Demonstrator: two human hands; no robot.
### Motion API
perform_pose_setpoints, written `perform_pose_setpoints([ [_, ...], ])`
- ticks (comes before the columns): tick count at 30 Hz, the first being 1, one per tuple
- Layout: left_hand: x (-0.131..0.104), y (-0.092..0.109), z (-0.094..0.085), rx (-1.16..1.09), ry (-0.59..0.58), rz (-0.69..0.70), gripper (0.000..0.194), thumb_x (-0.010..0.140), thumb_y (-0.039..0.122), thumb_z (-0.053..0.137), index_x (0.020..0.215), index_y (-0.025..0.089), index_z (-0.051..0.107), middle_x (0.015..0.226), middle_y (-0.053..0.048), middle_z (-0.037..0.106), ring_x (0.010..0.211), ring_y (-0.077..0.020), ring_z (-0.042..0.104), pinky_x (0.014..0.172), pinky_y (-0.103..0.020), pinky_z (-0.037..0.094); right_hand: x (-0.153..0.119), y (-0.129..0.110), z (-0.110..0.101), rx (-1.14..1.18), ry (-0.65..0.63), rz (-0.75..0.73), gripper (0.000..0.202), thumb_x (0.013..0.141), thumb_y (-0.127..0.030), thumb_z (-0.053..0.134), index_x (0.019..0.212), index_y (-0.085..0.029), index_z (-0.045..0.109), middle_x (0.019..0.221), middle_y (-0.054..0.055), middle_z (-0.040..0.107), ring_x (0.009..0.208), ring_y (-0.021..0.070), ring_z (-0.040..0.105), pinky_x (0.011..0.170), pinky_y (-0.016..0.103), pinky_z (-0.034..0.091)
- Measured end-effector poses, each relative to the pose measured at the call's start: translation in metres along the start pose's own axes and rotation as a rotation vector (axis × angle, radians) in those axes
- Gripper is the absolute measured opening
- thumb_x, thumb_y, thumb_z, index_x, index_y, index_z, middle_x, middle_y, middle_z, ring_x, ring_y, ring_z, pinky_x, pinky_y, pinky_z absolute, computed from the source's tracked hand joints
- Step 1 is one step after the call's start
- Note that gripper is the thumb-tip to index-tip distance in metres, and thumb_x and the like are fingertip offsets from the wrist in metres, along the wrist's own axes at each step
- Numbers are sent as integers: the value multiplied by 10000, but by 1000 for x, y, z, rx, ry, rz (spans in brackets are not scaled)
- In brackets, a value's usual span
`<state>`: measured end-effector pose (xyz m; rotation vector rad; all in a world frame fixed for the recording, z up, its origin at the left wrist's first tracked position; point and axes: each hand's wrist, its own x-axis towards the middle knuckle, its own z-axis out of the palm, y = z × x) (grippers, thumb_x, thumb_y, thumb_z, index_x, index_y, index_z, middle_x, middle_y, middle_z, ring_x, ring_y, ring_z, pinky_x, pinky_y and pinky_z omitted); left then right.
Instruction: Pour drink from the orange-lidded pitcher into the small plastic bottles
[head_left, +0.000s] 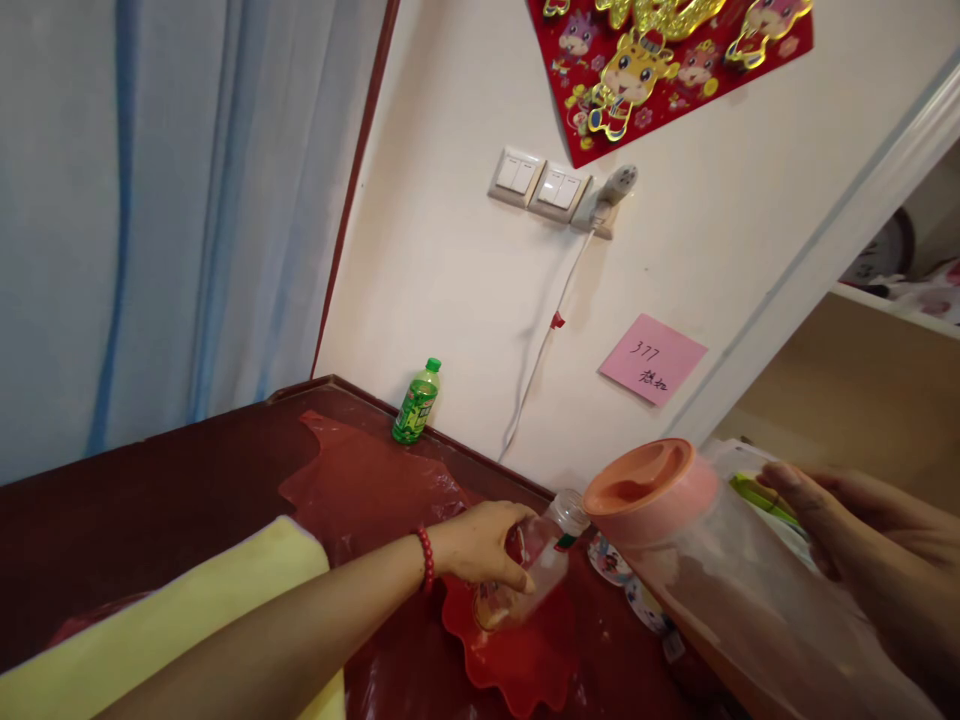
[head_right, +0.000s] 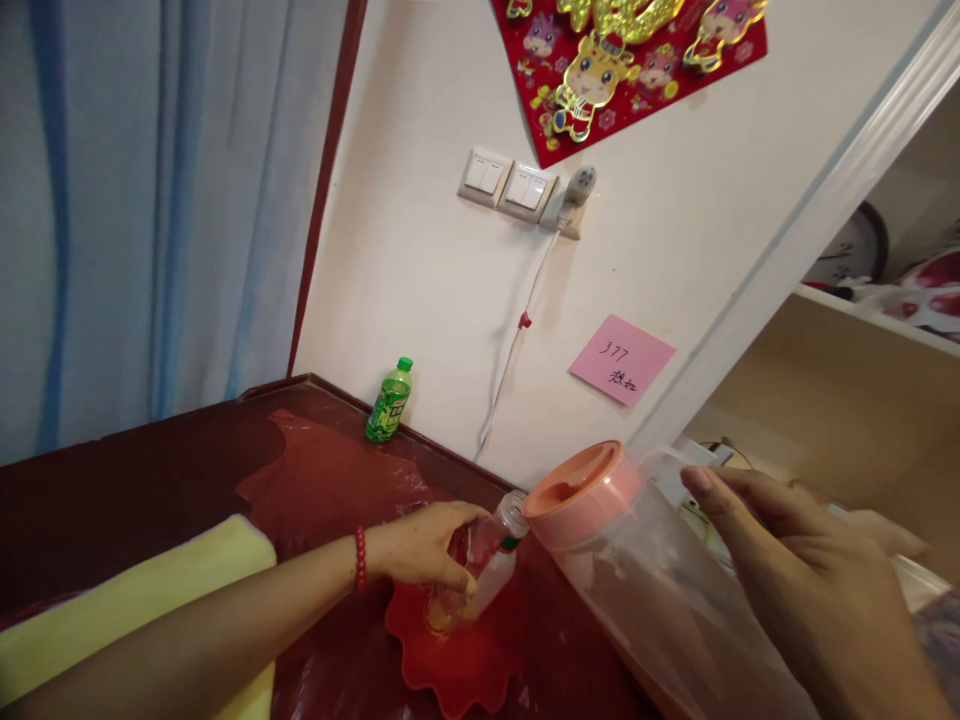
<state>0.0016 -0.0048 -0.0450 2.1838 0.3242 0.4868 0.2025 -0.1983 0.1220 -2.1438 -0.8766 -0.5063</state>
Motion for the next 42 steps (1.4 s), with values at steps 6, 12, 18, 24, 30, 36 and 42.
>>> perform_pose_setpoints([
  [6, 0, -2, 2, -16, -6, -19, 615, 584, 286, 817, 1170, 200, 651, 1108, -56, 708, 938, -257, 652, 813, -328, 502, 1, 4, 0, -2, -16, -37, 669, 538, -810, 519, 850, -272, 767, 743, 40, 678, 615, 273, 566, 531, 348, 364],
  [12, 1, -1, 2, -8, -2, -24, 645, 574, 288, 822, 1187, 193, 646, 1128, -67, 705, 950, -268, 653, 832, -346, 507, -1, -4, -1, 19, 7, -37, 687, 519, -804, 526, 807, -233, 775, 675, 53, 658, 570, 270, 555, 505, 346, 367],
  [18, 1, -2, 2, -20, -3, 1, 629, 581, 281, 821, 1180, 190, 652, 1129, -67, 706, 969, -270, 653, 851, -345, 507, 0, 1, -2, -17, -10, -56, 679, 550, -818, 512, 834, -260, 775, 640, 35, 642, 573, 268, 560, 514, 338, 362],
  [24, 1, -1, 0, -19, -11, 4, 639, 586, 277, 818, 1192, 175, 642, 1144, -81, 700, 972, -271, 651, 860, -356, 507, -1, -8, -2, -16, -21, -9, 701, 497, -815, 506, 820, -254, 775, 649, 45, 655, 620, 301, 585, 546, 361, 376],
  [30, 0, 1, -1, -9, -17, -10, 617, 584, 285, 818, 1166, 171, 649, 1111, -86, 706, 946, -275, 652, 815, -353, 512, -4, -12, -3, 6, -6, -3, 690, 472, -817, 510, 775, -255, 772, 647, 47, 659, 611, 303, 585, 546, 372, 384],
  [36, 0, 0, -1, 20, -1, 4, 591, 587, 305, 816, 1145, 193, 656, 1085, -68, 710, 922, -261, 651, 789, -333, 499, 1, 3, -1, -12, -26, -81, 637, 582, -808, 542, 848, -278, 775, 692, 29, 676, 608, 272, 589, 506, 338, 377],
  [42, 1, -4, 1, 12, 2, -4, 651, 582, 311, 819, 1197, 202, 635, 1134, -76, 696, 949, -266, 649, 809, -340, 500, 1, 6, 1, -27, -11, -74, 665, 583, -825, 512, 854, -276, 772, 690, 43, 671, 566, 263, 567, 464, 331, 355],
])
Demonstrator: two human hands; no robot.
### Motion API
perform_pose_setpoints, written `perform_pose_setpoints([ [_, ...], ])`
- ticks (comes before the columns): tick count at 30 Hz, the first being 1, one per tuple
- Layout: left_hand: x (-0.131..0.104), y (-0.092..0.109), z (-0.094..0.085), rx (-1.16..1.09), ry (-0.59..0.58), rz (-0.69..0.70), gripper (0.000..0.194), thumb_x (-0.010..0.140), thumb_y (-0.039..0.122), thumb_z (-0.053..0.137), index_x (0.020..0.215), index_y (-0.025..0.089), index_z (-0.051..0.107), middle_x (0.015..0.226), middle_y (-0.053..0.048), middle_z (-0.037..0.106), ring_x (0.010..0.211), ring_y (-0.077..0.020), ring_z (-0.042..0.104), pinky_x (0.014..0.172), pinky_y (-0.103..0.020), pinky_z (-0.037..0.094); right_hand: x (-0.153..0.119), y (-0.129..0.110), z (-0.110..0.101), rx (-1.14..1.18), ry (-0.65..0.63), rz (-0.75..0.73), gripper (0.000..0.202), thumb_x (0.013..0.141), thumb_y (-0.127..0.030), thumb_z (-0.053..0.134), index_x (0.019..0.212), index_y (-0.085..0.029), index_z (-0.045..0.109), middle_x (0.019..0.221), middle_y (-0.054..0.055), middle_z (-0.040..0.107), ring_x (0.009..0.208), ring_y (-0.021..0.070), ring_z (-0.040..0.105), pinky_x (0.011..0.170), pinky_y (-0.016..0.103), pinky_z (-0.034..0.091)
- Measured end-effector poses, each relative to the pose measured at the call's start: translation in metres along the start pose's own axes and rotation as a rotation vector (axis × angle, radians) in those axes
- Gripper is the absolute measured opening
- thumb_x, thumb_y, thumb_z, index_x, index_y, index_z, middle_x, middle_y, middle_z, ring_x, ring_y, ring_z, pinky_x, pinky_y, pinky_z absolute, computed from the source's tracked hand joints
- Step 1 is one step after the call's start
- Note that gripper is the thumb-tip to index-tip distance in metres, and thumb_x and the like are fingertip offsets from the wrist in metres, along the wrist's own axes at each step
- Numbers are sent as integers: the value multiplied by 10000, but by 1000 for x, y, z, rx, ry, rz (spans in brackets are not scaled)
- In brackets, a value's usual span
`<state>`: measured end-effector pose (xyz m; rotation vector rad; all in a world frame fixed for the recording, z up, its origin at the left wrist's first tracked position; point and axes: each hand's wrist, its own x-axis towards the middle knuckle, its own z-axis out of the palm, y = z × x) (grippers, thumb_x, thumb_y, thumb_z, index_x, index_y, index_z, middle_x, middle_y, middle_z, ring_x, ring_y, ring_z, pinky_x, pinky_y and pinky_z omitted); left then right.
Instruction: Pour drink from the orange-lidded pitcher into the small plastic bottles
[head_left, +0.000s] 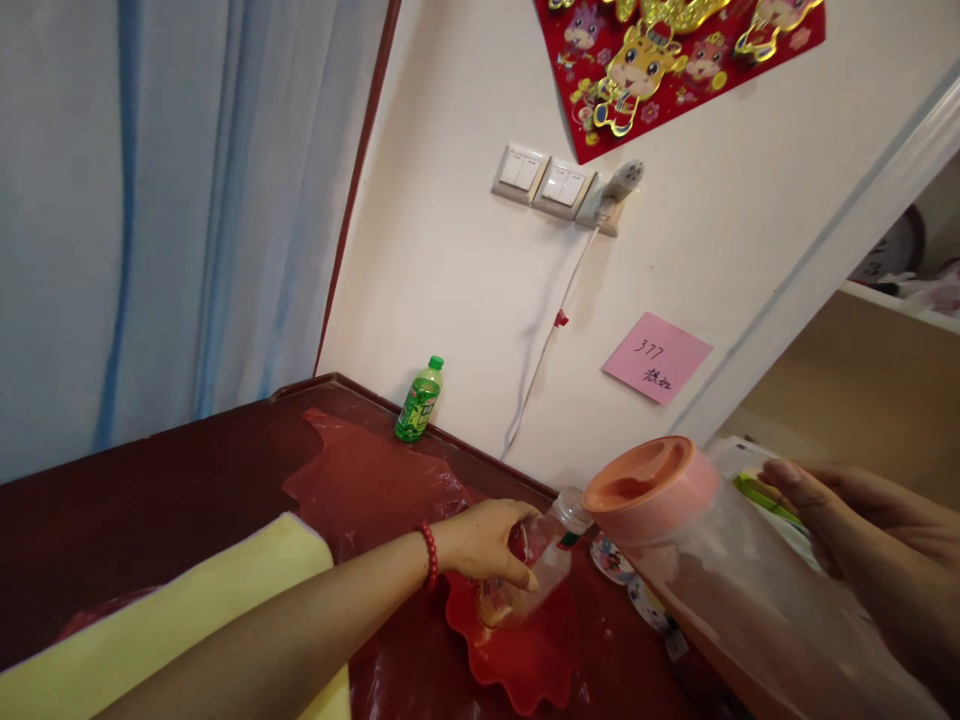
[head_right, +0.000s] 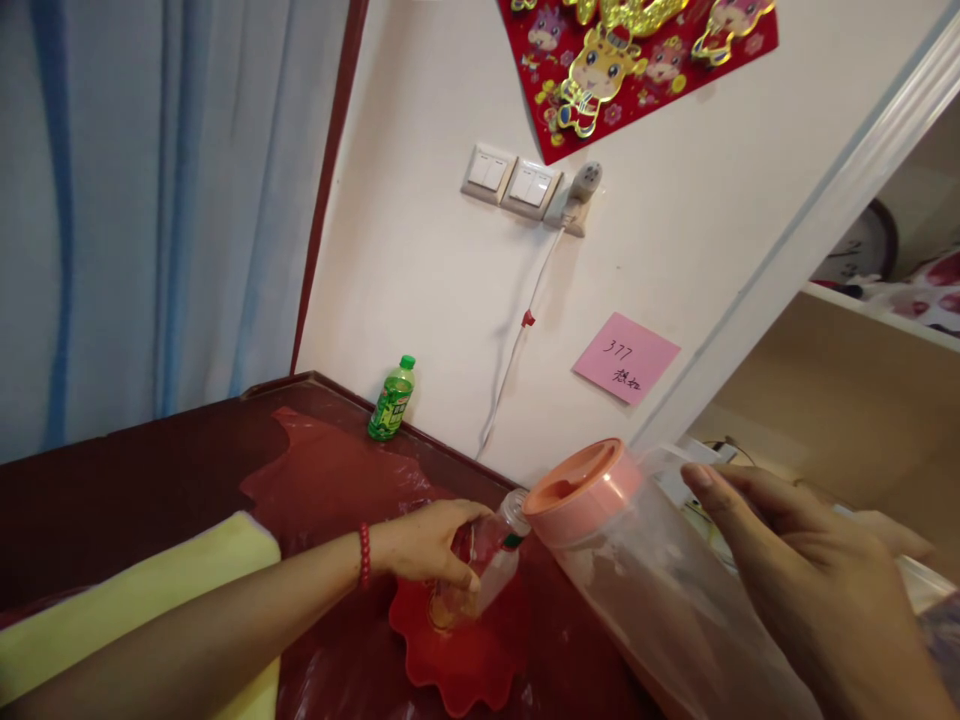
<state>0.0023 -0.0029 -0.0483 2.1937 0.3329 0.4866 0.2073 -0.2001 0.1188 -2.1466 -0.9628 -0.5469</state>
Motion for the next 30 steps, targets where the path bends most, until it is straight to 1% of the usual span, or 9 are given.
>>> perform_pose_setpoints([
  [2, 0, 0, 0, -1, 0, 2, 661, 578, 305, 823, 1202, 195, 635, 1142, -82, 695, 959, -271, 649, 817, -344, 501, 0, -1, -1, -17, 0, -2, 675, 571, -831, 502, 841, -272, 768, 700, 44, 674, 580, 272, 574, 477, 339, 361],
  [5, 0, 0, 0, 2, -13, 5, 645, 581, 299, 822, 1190, 187, 641, 1121, -82, 703, 943, -270, 654, 812, -342, 503, 1, -1, -1, -10, -11, -23, 650, 597, -813, 513, 851, -271, 765, 707, 37, 676, 614, 278, 591, 518, 348, 383],
  [8, 0, 1, -1, 3, -15, -5, 679, 578, 309, 825, 1217, 192, 627, 1143, -83, 699, 955, -275, 652, 810, -337, 504, 2, -2, -2, -15, -16, -32, 645, 598, -812, 509, 845, -276, 770, 696, 32, 673, 633, 288, 599, 538, 352, 392],
  [12, 1, 1, -1, 0, -12, 6, 644, 580, 305, 820, 1189, 203, 640, 1136, -72, 703, 946, -269, 654, 811, -332, 502, 1, -5, -2, -11, -5, -14, 656, 572, -813, 498, 809, -268, 776, 669, 45, 666, 609, 294, 593, 501, 343, 381],
  [18, 0, 1, -1, 11, -10, 14, 627, 589, 301, 816, 1182, 192, 645, 1140, -78, 702, 945, -269, 653, 823, -343, 501, -1, -7, -4, 21, -5, -32, 638, 582, -777, 527, 816, -242, 783, 639, 58, 655, 547, 261, 569, 436, 307, 347],
  [22, 0, 1, -1, 7, -3, 0, 620, 587, 310, 818, 1171, 189, 648, 1119, -76, 708, 929, -265, 657, 804, -337, 504, 0, -9, -3, 11, -22, -16, 637, 553, -781, 529, 810, -258, 784, 690, 60, 676, 598, 281, 587, 476, 325, 370],
  [27, -1, 2, -1, 11, -3, 10, 597, 591, 303, 814, 1153, 185, 653, 1114, -75, 706, 941, -266, 653, 814, -341, 499, -1, -14, -3, -19, -31, 30, 690, 528, -815, 487, 817, -259, 776, 684, 59, 668, 599, 297, 581, 502, 351, 368],
  [30, -1, 3, -2, 17, -3, 15, 610, 594, 301, 815, 1166, 172, 648, 1124, -88, 704, 953, -273, 651, 824, -350, 497, -1, -15, -4, 9, -25, 39, 675, 504, -801, 499, 787, -252, 769, 687, 56, 669, 649, 312, 598, 555, 369, 385],
])
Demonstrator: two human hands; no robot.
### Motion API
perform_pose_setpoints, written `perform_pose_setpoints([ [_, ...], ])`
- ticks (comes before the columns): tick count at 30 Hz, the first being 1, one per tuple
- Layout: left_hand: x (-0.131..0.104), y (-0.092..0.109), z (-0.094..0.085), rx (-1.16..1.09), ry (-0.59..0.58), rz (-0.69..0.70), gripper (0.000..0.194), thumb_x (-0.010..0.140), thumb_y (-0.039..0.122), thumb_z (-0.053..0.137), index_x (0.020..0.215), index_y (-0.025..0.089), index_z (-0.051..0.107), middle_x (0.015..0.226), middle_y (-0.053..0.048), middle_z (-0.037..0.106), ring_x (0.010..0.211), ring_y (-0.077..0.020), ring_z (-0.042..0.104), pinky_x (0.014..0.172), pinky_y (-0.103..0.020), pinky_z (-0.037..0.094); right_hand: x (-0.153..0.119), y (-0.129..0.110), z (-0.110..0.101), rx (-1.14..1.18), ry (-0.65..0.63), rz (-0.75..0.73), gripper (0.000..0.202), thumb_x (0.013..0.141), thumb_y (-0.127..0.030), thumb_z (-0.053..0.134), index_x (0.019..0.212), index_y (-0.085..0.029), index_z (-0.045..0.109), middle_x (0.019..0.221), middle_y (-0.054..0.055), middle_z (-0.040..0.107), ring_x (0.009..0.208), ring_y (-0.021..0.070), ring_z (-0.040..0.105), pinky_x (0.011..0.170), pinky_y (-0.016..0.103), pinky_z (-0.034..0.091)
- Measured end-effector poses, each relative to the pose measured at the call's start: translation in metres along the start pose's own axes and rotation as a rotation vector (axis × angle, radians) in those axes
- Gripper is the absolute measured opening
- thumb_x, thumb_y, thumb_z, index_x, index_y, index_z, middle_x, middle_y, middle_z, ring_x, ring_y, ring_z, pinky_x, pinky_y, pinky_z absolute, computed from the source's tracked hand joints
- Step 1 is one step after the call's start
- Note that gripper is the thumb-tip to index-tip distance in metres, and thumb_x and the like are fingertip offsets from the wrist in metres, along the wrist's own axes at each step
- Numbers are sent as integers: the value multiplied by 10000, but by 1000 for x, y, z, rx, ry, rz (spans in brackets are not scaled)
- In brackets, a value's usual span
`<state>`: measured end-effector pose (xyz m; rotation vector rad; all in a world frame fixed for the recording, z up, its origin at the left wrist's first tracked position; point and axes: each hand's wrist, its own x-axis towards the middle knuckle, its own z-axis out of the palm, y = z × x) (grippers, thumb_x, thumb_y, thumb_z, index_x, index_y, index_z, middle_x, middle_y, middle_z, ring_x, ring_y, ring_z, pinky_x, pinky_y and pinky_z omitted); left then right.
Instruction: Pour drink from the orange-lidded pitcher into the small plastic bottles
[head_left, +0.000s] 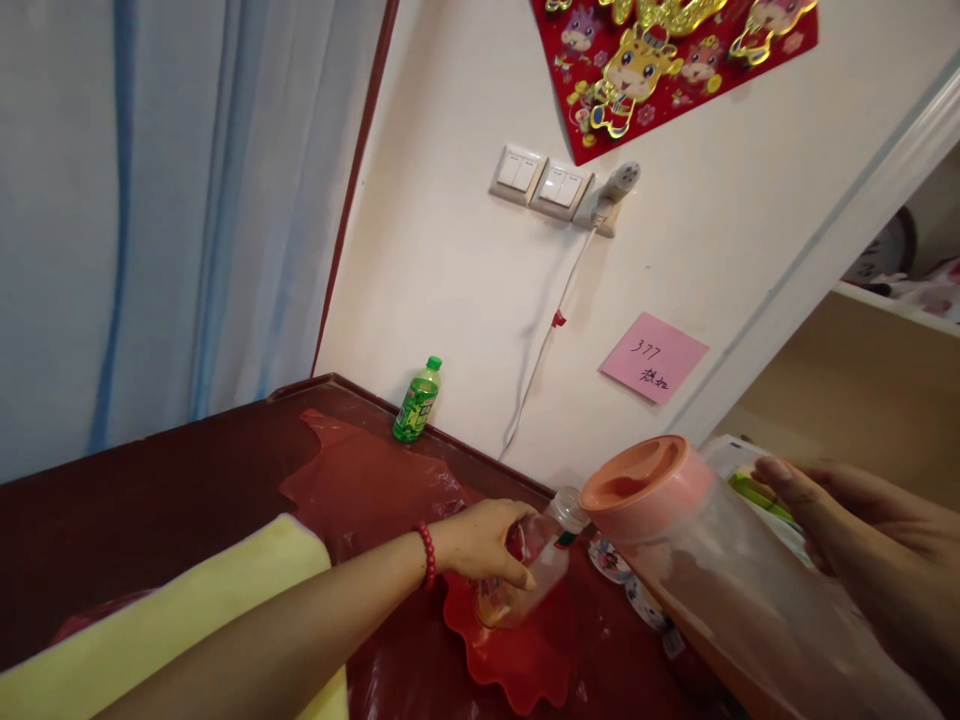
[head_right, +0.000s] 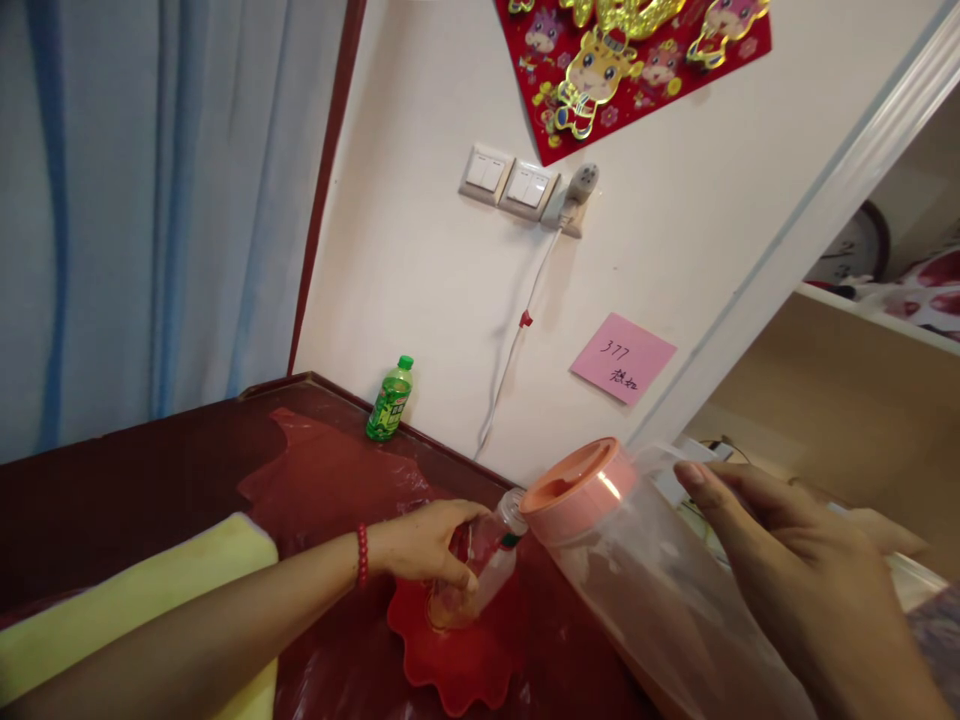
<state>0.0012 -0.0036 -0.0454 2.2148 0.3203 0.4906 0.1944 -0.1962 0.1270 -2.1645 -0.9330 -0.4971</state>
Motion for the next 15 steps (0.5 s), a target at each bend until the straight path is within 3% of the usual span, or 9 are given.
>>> perform_pose_setpoints([
  [15, 0, 0, 0, -7, -18, -9, 597, 601, 301, 807, 1161, 173, 645, 1100, -81, 713, 937, -272, 661, 786, -328, 510, 0, -2, -1, 9, -17, 47, 658, 456, -798, 497, 760, -278, 761, 697, 59, 672, 659, 327, 595, 562, 383, 385],
])
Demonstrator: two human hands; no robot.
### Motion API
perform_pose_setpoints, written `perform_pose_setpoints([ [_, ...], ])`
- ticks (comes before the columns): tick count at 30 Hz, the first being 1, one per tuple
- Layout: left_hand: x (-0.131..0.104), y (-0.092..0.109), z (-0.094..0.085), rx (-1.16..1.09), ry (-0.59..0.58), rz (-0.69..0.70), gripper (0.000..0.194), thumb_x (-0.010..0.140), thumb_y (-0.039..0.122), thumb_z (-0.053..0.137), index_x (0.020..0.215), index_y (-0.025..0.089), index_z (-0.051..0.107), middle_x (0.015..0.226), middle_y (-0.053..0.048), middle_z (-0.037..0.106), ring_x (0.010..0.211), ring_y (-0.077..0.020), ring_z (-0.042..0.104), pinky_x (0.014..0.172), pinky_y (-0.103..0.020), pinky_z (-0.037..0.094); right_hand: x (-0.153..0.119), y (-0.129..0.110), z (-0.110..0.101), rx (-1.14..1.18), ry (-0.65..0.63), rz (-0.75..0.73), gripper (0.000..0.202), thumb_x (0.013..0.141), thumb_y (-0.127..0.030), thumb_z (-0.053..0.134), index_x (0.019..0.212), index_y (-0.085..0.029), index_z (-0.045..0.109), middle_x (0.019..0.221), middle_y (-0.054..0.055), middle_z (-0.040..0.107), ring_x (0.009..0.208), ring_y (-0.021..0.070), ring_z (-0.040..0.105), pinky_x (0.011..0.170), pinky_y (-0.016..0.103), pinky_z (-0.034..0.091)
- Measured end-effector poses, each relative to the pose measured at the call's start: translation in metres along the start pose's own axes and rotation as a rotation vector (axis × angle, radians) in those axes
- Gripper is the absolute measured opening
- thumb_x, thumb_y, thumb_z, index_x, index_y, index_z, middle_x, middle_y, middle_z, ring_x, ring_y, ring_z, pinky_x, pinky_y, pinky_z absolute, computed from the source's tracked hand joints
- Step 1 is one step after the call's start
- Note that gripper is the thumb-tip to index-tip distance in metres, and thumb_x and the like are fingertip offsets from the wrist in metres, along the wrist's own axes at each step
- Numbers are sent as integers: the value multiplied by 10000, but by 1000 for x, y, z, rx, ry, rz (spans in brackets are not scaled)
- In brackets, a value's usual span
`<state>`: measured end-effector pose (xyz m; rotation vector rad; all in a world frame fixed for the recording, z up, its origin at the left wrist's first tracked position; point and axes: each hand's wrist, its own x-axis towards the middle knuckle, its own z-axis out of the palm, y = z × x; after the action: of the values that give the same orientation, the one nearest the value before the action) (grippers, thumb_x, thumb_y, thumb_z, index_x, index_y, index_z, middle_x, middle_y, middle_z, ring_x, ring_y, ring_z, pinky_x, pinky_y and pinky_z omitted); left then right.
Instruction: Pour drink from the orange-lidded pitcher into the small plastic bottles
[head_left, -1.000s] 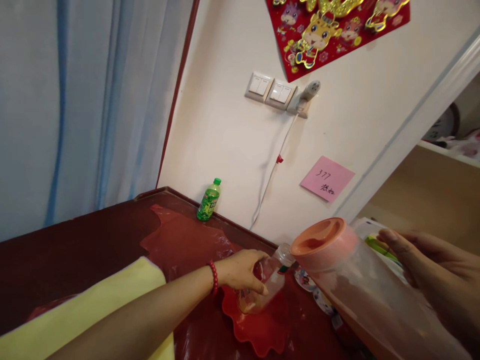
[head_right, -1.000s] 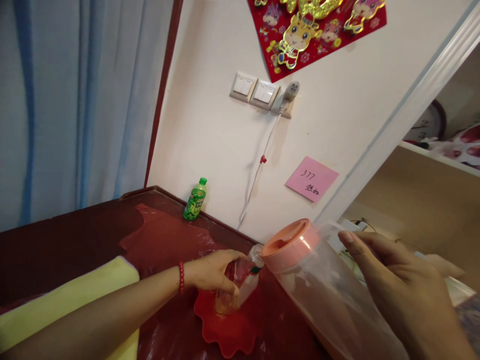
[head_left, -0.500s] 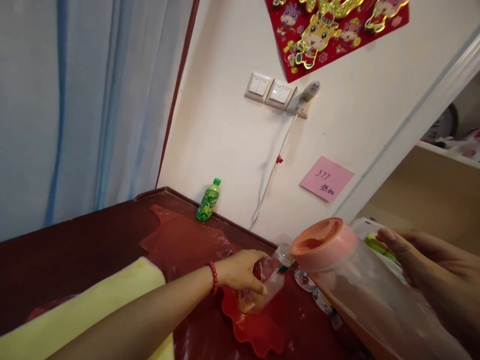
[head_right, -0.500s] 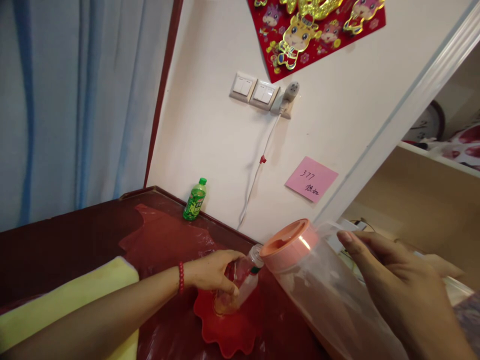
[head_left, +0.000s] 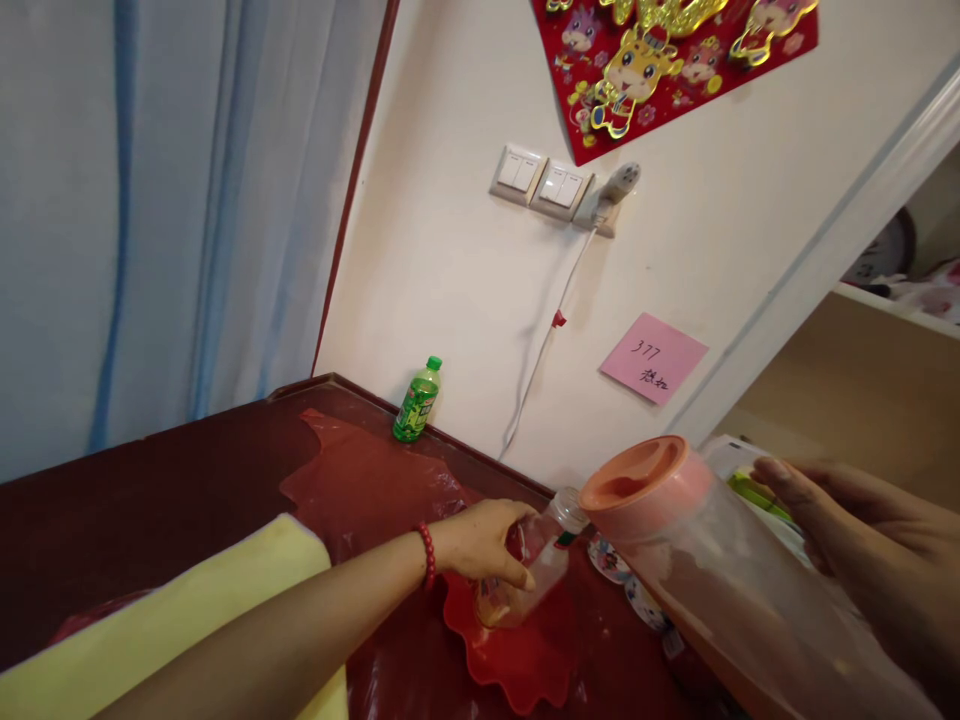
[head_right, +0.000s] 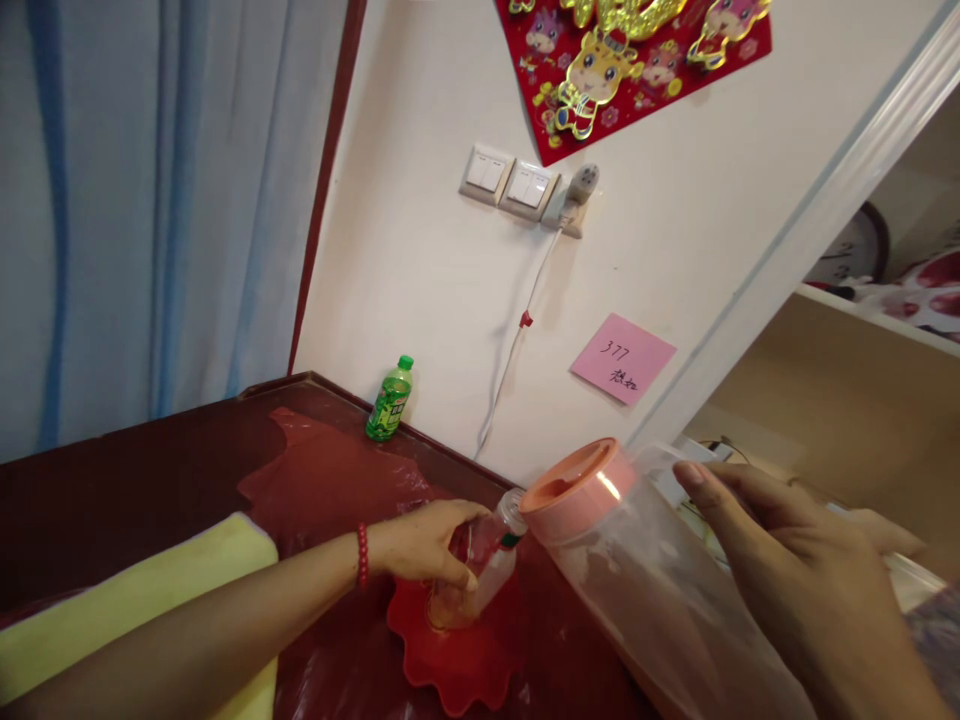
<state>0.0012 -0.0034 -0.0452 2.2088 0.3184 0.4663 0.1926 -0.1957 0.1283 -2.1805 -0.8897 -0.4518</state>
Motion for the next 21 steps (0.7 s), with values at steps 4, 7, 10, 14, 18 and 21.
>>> perform_pose_setpoints([
  [4, 0, -1, 0, 15, 10, 7, 621, 596, 314, 811, 1176, 173, 640, 1123, -90, 704, 950, -280, 656, 817, -352, 508, 1, 1, 0, -27, -16, -7, 672, 471, -805, 480, 777, -278, 762, 688, 67, 664, 602, 309, 575, 521, 376, 375],
  [7, 1, -3, 0, -2, 7, 16, 629, 593, 318, 813, 1181, 178, 640, 1126, -85, 705, 950, -278, 655, 826, -355, 508, 1, 2, -1, -32, -14, -20, 666, 482, -798, 477, 780, -275, 763, 697, 72, 671, 593, 306, 573, 510, 371, 370],
  [10, 1, -5, 1, -27, 7, 5, 613, 591, 305, 811, 1169, 186, 646, 1124, -78, 705, 947, -271, 653, 828, -353, 508, 2, 2, -1, -26, -13, -41, 644, 478, -782, 488, 759, -272, 762, 724, 70, 684, 620, 312, 585, 544, 388, 388],
  [14, 1, -4, 2, -24, 16, -12, 620, 586, 302, 812, 1173, 186, 647, 1129, -79, 701, 947, -270, 651, 830, -357, 507, 0, -3, -1, -11, -11, -2, 663, 453, -784, 485, 772, -272, 759, 716, 68, 679, 641, 321, 590, 579, 405, 394],
  [18, -1, 0, 1, -23, 5, -19, 610, 587, 288, 808, 1166, 181, 648, 1108, -76, 706, 931, -265, 653, 808, -346, 504, -1, -7, 0, -5, -24, 4, 670, 441, -781, 475, 765, -266, 755, 725, 72, 680, 646, 324, 589, 594, 414, 396],
  [21, -1, 0, 0, -16, 6, -14, 611, 584, 288, 810, 1162, 170, 650, 1097, -82, 708, 922, -267, 654, 798, -344, 505, -1, -6, -1, -11, -27, 6, 682, 443, -783, 471, 774, -259, 754, 743, 71, 686, 634, 316, 586, 581, 405, 393],
])
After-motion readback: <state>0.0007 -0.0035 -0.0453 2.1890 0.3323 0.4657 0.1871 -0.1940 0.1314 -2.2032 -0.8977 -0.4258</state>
